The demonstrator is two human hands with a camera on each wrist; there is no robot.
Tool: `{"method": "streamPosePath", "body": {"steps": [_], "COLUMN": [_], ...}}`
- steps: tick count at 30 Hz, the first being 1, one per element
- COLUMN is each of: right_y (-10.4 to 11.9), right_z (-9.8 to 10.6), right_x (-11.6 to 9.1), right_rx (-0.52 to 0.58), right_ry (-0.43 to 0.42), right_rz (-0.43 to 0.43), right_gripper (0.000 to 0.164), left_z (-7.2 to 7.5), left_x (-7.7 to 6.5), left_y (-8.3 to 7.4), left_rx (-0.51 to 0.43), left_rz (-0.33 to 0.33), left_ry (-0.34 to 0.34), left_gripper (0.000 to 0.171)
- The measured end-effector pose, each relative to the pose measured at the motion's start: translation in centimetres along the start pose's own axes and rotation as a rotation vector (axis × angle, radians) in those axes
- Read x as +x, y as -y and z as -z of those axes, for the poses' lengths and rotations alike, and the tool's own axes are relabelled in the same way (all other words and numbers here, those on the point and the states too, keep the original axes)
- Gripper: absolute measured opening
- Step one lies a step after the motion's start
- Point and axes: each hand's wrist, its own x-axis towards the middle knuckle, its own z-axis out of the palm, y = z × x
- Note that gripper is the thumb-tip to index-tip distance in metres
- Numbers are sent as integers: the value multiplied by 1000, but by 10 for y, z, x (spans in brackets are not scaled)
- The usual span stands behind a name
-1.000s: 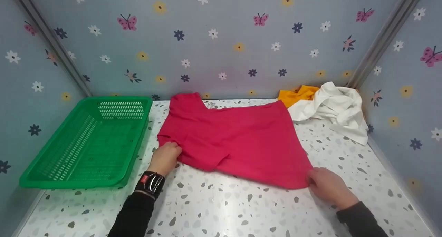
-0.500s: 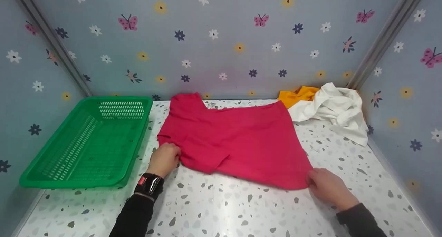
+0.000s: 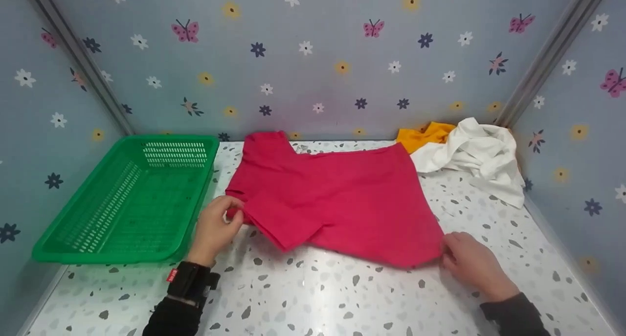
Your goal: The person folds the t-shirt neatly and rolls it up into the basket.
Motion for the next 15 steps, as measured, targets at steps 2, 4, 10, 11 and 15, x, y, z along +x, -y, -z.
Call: {"method": "streamPosePath", "body": {"steps": [2, 4, 10, 11, 15], "right_y": [1, 2, 3, 3, 3], "right_z": [5, 8, 15, 16, 20], "right_x": [2, 4, 9, 9, 9], "right_rx": [14, 18, -2, -5, -7], "right_ry": [-39, -96, -301, -328, -394], "right_rz": [0, 19, 162, 185, 243], "right_gripper": [15, 15, 16, 17, 18], "left_z": [5, 10, 27, 30, 43], "left_x": [1, 1, 7, 8, 11], "left_y": [-4, -8, -37, -43, -66], "left_rx": [-47, -83, -152, -148, -144], "left_rz": [-23, -38, -60, -65, -98], "left_ry": [-45, -79, -138, -149, -201], "left_gripper": [12, 14, 15, 14, 12]}}
